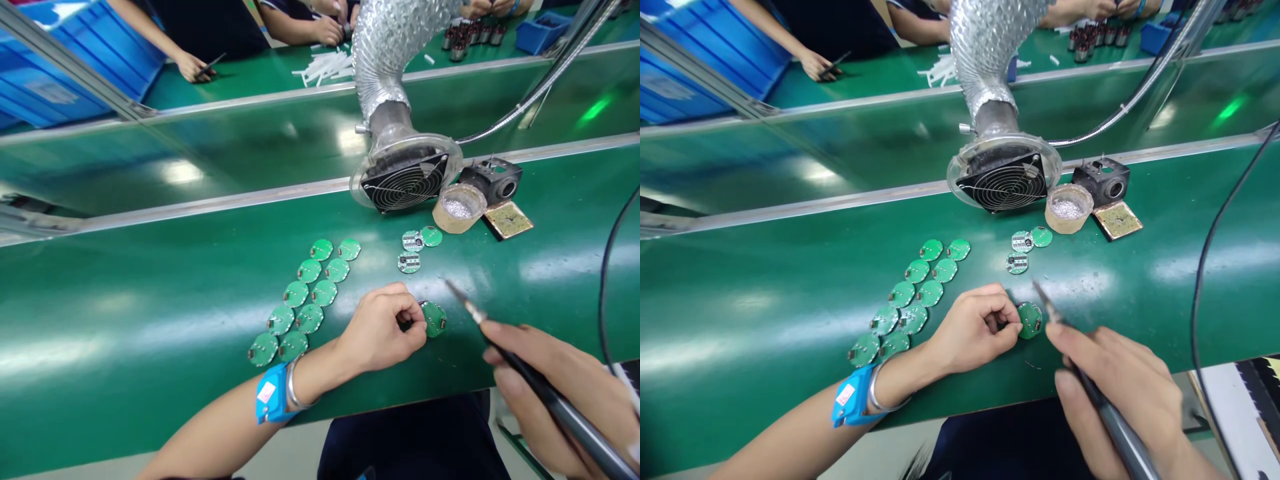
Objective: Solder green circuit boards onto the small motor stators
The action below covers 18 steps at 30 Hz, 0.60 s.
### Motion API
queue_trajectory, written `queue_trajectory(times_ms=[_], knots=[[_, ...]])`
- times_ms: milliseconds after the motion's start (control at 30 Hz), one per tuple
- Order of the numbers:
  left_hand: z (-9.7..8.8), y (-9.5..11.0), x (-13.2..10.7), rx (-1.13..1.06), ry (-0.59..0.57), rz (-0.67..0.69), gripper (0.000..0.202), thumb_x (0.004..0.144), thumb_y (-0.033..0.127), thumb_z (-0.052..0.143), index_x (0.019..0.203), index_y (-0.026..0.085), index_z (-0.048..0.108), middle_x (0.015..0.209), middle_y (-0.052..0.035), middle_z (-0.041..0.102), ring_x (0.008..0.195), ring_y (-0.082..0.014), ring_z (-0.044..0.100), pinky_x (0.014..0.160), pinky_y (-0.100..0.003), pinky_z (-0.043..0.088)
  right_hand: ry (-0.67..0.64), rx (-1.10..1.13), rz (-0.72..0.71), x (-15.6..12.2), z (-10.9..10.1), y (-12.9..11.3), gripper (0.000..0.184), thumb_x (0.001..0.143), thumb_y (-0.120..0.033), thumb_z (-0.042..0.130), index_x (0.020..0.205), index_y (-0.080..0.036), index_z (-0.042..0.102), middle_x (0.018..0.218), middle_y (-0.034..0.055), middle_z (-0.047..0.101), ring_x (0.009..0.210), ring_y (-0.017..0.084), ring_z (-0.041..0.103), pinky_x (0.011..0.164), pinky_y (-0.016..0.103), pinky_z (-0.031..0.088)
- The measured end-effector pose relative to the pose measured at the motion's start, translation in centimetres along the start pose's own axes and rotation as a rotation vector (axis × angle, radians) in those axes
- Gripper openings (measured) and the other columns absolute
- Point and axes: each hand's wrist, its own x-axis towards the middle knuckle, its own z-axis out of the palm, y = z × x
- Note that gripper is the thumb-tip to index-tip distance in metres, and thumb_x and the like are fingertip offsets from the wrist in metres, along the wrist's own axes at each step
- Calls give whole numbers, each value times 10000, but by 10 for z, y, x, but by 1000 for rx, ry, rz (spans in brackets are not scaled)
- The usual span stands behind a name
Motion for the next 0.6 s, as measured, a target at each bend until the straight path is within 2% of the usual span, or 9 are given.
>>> queue_trajectory(times_ms=[67,167,267,400,600], knots=[[-2,0,1,4,-14,-3,71,682,92,634,643,150,649,676,6,561,575,-82,517,506,-178,417,-13,2,-31,7,13,9,426,866,-87,555,1262,-245,565,956,36,727,773,179,700,715,301,582],[-11,-4,-2,-39,-51,9,80,741,116,617,760,152,685,748,-12,594,608,-91,555,534,-188,453,-152,75,-76,13,33,22,338,872,-79,547,1174,-226,582,1101,73,706,1002,213,676,866,355,567],[-24,-13,-9,-80,-108,51,160,798,112,587,911,156,692,868,-42,630,679,-104,597,599,-209,498,-215,133,-78,14,43,28,329,875,-63,528,1156,-229,572,1142,84,693,1065,222,655,895,385,561],[-26,-19,-13,-107,-129,104,57,818,162,666,830,168,721,810,-33,655,727,-119,599,668,-227,491,-175,122,-96,10,47,28,356,873,-49,539,1179,-231,554,1142,80,691,1077,213,640,910,392,551],[-7,-9,-2,-241,-119,-42,100,742,221,769,714,140,718,710,15,554,541,-50,480,506,-169,402,-92,141,-65,9,47,30,343,840,-81,590,1145,-233,564,1157,83,671,1118,232,584,916,411,539]])
